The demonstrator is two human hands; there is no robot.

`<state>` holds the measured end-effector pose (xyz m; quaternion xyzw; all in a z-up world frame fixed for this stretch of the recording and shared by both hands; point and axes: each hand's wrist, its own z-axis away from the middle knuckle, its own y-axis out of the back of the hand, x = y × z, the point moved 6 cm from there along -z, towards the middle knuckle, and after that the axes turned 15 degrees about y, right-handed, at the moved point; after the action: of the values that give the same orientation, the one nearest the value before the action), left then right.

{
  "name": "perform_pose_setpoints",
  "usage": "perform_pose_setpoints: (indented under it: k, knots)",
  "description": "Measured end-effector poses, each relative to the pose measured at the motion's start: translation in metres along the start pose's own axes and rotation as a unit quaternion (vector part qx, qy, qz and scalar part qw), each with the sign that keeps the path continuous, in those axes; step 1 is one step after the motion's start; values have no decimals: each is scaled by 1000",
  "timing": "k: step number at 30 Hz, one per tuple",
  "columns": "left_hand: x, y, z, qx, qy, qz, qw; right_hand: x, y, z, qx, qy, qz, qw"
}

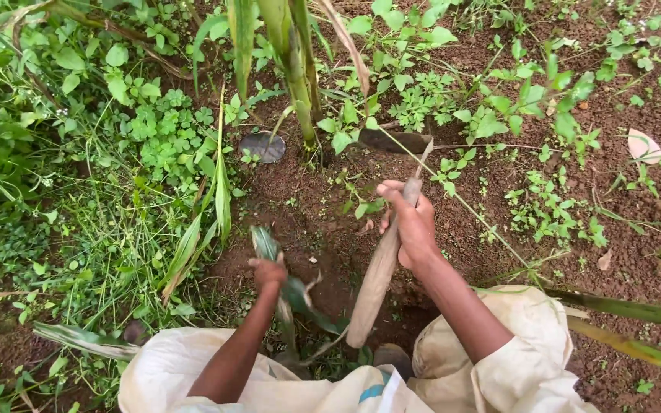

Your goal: The person uses a hoe to loosen the soil and remove weeds around the base of corn plants. They then pull out the weeds by hand and gather the removed plant material.

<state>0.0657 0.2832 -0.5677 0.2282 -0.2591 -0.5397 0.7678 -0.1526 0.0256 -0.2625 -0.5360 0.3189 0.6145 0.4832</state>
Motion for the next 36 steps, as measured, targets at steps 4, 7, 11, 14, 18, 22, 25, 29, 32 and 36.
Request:
perform_pose_setpoints:
  k: [4, 7, 11, 14, 18, 22, 25, 29, 32, 36]
  knots:
    - [10, 34, 48, 180, 0, -100, 979, -11, 20, -8, 66, 9, -54, 996]
    - [72, 74, 153, 248, -97, -58, 962, -12, 33, -10, 94, 23, -64, 993]
    - [164, 89, 291, 290, -413, -15, 863, -15, 44, -15, 106, 48, -74, 990]
    - [206, 40, 258, 217, -600, -63, 768, -1, 47, -14, 54, 41, -33, 997]
    - [235, -2, 203, 231, -647, -103, 719, 12, 60, 2, 68, 16, -47, 996]
    - [241, -4, 183, 67, -556, 20, 828, 8, 70, 13, 91, -3, -53, 994]
    - [232, -6, 161, -5, -452, 75, 889, -9, 71, 18, 91, 7, -56, 994]
    - [205, -35, 171, -106, -357, -2, 928, -32, 80, 24, 118, 31, -74, 990]
    - [190, -48, 230, -208, -354, -181, 894, -16, 109, 11, 156, 52, -57, 985]
    - [150, -136, 224, -213, -467, -370, 775, -25, 128, 22, 236, 46, -79, 968]
